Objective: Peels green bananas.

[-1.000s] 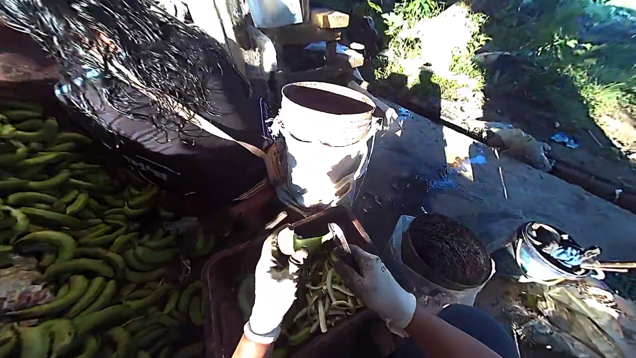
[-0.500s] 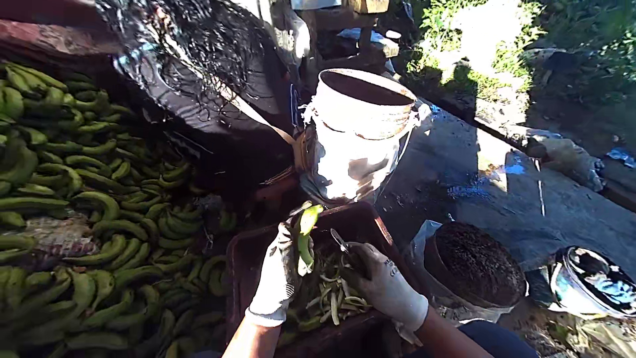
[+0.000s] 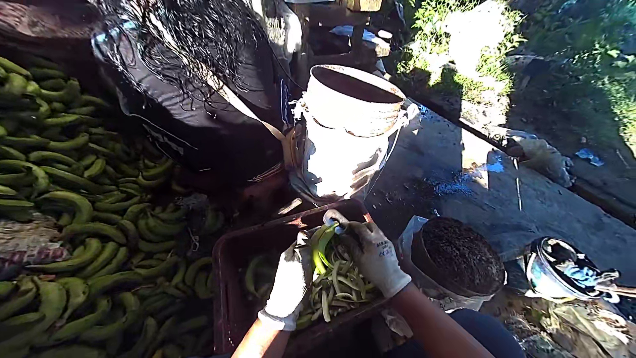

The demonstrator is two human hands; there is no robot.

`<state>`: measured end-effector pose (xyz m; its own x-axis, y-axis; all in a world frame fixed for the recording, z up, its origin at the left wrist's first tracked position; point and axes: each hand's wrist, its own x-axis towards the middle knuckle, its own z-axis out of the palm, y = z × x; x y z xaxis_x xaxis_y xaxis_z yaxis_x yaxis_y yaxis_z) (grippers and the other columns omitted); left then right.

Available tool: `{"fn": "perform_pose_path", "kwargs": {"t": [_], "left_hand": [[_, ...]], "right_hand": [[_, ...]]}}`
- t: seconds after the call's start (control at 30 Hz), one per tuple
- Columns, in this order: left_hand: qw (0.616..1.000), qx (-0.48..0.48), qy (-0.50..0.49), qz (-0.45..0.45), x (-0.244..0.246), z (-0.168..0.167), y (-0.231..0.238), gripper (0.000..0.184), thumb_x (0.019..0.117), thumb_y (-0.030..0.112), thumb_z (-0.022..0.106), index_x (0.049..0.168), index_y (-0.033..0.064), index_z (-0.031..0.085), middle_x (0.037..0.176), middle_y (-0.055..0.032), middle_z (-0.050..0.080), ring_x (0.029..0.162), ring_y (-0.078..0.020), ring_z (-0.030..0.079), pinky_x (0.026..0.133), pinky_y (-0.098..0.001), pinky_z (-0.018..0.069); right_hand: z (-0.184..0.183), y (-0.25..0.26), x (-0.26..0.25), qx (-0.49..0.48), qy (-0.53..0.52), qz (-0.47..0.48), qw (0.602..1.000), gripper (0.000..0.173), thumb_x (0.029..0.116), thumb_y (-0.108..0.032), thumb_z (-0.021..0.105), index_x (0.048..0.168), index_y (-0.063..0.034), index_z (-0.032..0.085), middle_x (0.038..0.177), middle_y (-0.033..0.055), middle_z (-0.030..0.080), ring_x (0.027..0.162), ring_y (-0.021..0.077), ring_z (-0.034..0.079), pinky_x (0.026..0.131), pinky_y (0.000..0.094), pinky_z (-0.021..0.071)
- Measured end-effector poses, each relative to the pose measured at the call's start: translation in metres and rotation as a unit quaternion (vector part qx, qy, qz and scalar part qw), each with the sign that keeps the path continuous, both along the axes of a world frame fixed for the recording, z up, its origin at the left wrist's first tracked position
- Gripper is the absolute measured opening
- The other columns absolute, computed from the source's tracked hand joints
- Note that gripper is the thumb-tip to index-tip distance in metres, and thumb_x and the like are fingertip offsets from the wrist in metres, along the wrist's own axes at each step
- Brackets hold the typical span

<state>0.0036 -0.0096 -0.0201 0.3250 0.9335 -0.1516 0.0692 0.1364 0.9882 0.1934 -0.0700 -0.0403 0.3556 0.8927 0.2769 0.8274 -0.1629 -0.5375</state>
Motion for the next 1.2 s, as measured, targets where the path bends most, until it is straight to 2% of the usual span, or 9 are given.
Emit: {"fn": "perform_pose_path", "kwargs": {"t": [0.17, 0.27, 0.37, 0.47, 0.63, 0.77, 0.87, 1.07, 1.2], "left_hand": [[0.983, -0.096, -0.153, -0.030, -0.006, 0.004, 0.015, 0.041, 0.1111, 0.035, 0.038, 0.126, 0.0063, 0.063, 0.096, -0.0092, 0.069, 0.075, -0.0151, 0.067, 0.065, -0.0307, 0.0588], [0.975, -0.112, -0.191, -0.020, -0.009, 0.003, 0.022, 0.037, 0.1110, 0.030, 0.039, 0.128, 0.0052, 0.061, 0.093, -0.0110, 0.068, 0.070, -0.0167, 0.066, 0.059, -0.0314, 0.0586], [0.979, -0.065, -0.194, 0.000, -0.011, 0.001, 0.020, 0.037, 0.1110, 0.026, 0.037, 0.131, 0.0039, 0.059, 0.102, -0.0094, 0.069, 0.084, -0.0145, 0.069, 0.074, -0.0307, 0.0606], [0.976, -0.045, -0.213, -0.007, -0.011, -0.002, 0.014, 0.036, 0.1104, 0.023, 0.036, 0.131, 0.0031, 0.058, 0.101, -0.0089, 0.068, 0.082, -0.0143, 0.067, 0.071, -0.0302, 0.0593], [0.980, -0.064, -0.163, -0.093, -0.009, -0.006, 0.001, 0.038, 0.1107, 0.029, 0.036, 0.129, 0.0056, 0.061, 0.101, -0.0091, 0.068, 0.083, -0.0153, 0.067, 0.072, -0.0312, 0.0591], [0.965, -0.151, -0.172, -0.131, -0.007, -0.002, 0.003, 0.045, 0.1106, 0.043, 0.035, 0.126, 0.0108, 0.063, 0.092, -0.0082, 0.067, 0.071, -0.0149, 0.065, 0.061, -0.0306, 0.0577], [0.972, -0.123, -0.182, -0.082, -0.006, -0.005, 0.011, 0.039, 0.1100, 0.035, 0.042, 0.133, 0.0072, 0.058, 0.096, -0.0123, 0.067, 0.074, -0.0191, 0.067, 0.063, -0.0338, 0.0596], [0.987, 0.013, -0.153, 0.044, -0.008, -0.018, 0.027, 0.042, 0.1101, 0.025, 0.042, 0.147, 0.0070, 0.048, 0.109, -0.0129, 0.068, 0.085, -0.0205, 0.069, 0.073, -0.0355, 0.0607], [0.982, 0.031, -0.172, 0.074, -0.006, -0.014, 0.030, 0.042, 0.1101, 0.023, 0.041, 0.148, 0.0059, 0.046, 0.109, -0.0095, 0.069, 0.086, -0.0154, 0.069, 0.074, -0.0312, 0.0603]], "right_hand": [[0.018, -0.007, 0.026, -0.026, 0.142, -0.024, 0.989, 0.059, 0.0999, -0.059, 0.052, 0.136, -0.0141, 0.064, 0.124, 0.0088, 0.068, 0.111, 0.0190, 0.067, 0.097, 0.0447, 0.0551], [0.017, -0.021, -0.008, 0.015, 0.237, 0.075, 0.969, 0.050, 0.0991, -0.051, 0.061, 0.129, -0.0105, 0.065, 0.112, 0.0023, 0.070, 0.095, 0.0089, 0.068, 0.085, 0.0333, 0.0596], [0.016, -0.033, -0.033, 0.014, 0.246, 0.173, 0.954, 0.048, 0.0991, -0.050, 0.062, 0.125, -0.0107, 0.068, 0.112, 0.0027, 0.069, 0.098, 0.0084, 0.067, 0.086, 0.0315, 0.0591], [0.006, -0.034, -0.043, -0.009, 0.214, 0.206, 0.955, 0.045, 0.0996, -0.050, 0.062, 0.125, -0.0137, 0.071, 0.111, 0.0039, 0.069, 0.099, 0.0105, 0.066, 0.087, 0.0326, 0.0579], [-0.003, -0.004, -0.009, 0.123, 0.061, 0.037, 0.990, 0.042, 0.0951, -0.045, 0.068, 0.123, -0.0142, 0.074, 0.114, 0.0131, 0.070, 0.105, 0.0261, 0.068, 0.091, 0.0473, 0.0577], [0.023, 0.002, 0.027, 0.074, 0.159, -0.046, 0.983, 0.050, 0.0984, -0.054, 0.060, 0.127, -0.0157, 0.071, 0.119, 0.0074, 0.068, 0.110, 0.0171, 0.065, 0.096, 0.0411, 0.0550], [0.023, -0.011, 0.008, 0.052, 0.217, -0.003, 0.975, 0.050, 0.0968, -0.054, 0.063, 0.123, -0.0127, 0.068, 0.108, 0.0017, 0.071, 0.095, 0.0100, 0.068, 0.087, 0.0356, 0.0590], [0.008, -0.016, -0.019, -0.110, 0.150, 0.014, 0.982, 0.055, 0.0956, -0.061, 0.058, 0.130, -0.0190, 0.066, 0.118, 0.0040, 0.069, 0.108, 0.0181, 0.067, 0.093, 0.0461, 0.0557], [0.010, -0.019, -0.024, -0.029, 0.236, 0.080, 0.968, 0.048, 0.0980, -0.050, 0.061, 0.128, -0.0130, 0.066, 0.117, 0.0028, 0.070, 0.106, 0.0108, 0.067, 0.094, 0.0363, 0.0571]]}}
